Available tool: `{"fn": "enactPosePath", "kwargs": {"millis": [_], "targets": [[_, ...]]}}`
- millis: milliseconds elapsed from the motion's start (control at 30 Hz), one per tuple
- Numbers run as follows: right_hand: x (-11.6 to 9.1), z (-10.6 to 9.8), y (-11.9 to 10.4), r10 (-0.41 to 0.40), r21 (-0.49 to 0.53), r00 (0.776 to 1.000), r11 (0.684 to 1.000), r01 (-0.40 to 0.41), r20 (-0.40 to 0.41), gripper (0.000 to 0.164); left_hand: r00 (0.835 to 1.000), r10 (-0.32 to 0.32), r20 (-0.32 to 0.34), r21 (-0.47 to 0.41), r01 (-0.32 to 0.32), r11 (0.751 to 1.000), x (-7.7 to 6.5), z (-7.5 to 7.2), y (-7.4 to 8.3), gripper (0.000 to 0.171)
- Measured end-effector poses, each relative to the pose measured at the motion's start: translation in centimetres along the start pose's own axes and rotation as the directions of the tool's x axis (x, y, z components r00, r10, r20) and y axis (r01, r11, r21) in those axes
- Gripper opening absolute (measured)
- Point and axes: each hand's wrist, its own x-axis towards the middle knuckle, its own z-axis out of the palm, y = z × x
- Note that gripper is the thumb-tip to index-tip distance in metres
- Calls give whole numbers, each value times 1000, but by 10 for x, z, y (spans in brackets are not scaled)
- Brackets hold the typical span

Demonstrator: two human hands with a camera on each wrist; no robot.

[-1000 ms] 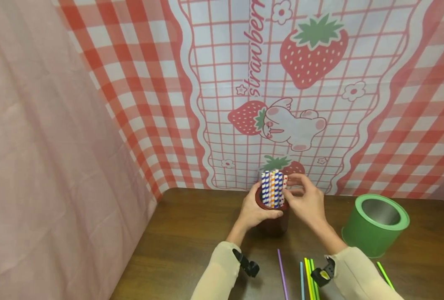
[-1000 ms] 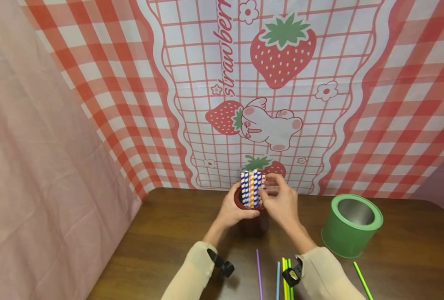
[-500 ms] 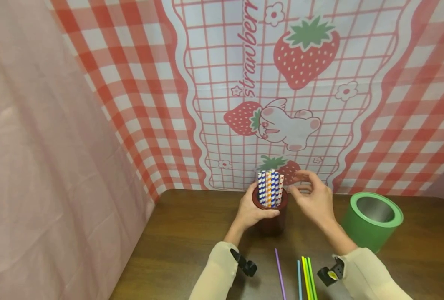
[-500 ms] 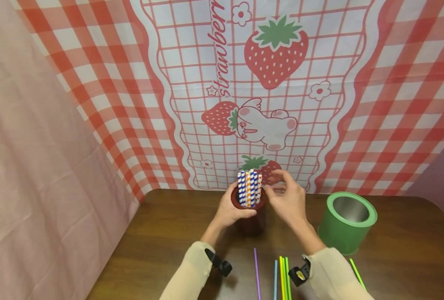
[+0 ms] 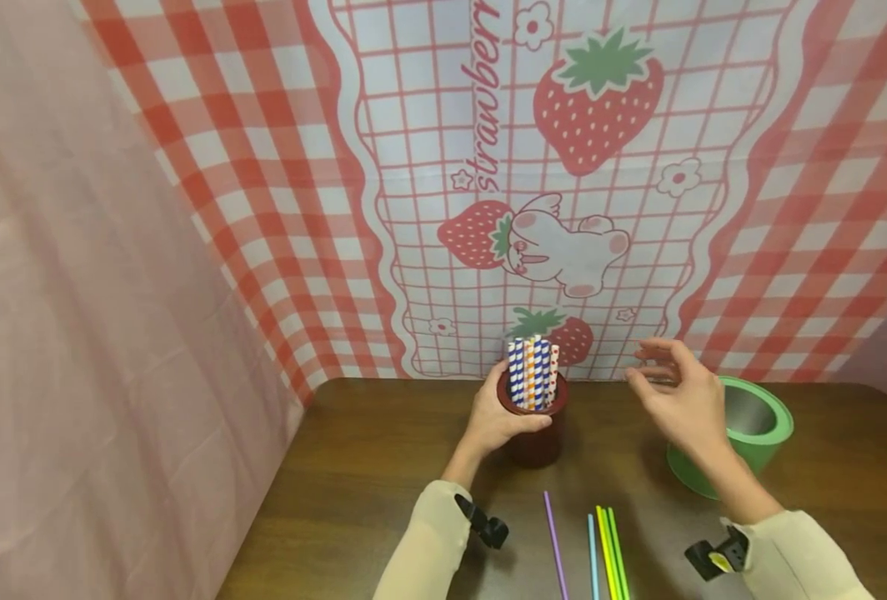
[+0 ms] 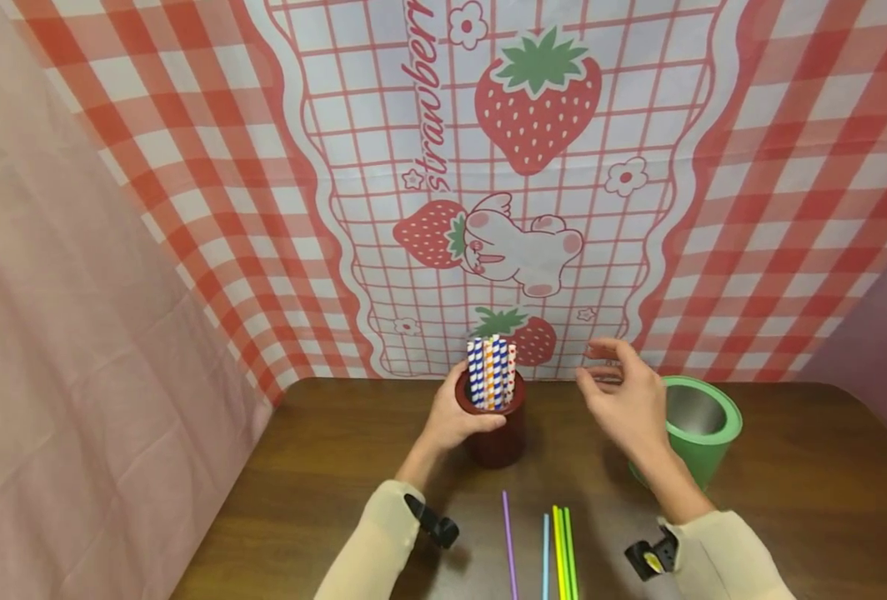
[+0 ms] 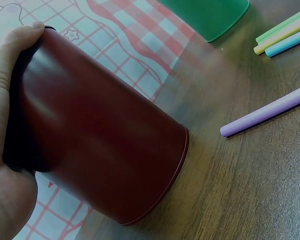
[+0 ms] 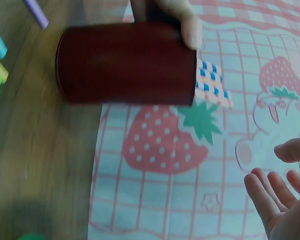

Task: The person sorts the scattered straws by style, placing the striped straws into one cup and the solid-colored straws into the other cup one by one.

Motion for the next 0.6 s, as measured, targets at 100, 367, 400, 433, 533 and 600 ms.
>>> {"fn": "enactPosePath", "kwargs": {"millis": [100,367,400,433,533,600], "targets": [[-1,-16,7,-10,-18,1000,1000,10,-21,39,1000,3,-3,7,-3,1000,0,0,2,99],[-4,-57,29,9,-162,997,987,-22,-76,44,1000,-12,-6,10,12,1000,-1,0,1,99],[-5,-62,32,19,-178,997,984,-33,-78,45,1000,-17,-5,12,17,1000,-1,0,0,99],[-5,-67,35,28,-189,997,981,-42,-74,45,1000,-19,-4,11,19,1000,-1,1,0,99],[-6,-80,45,64,-238,997,968,-74,-49,49,1000,-19,-1,3,19,1000,0,1,1,99],[-7,-89,51,89,-263,996,960,-90,-17,54,1000,-20,-2,-1,20,1000,0,2,1,99]]}}
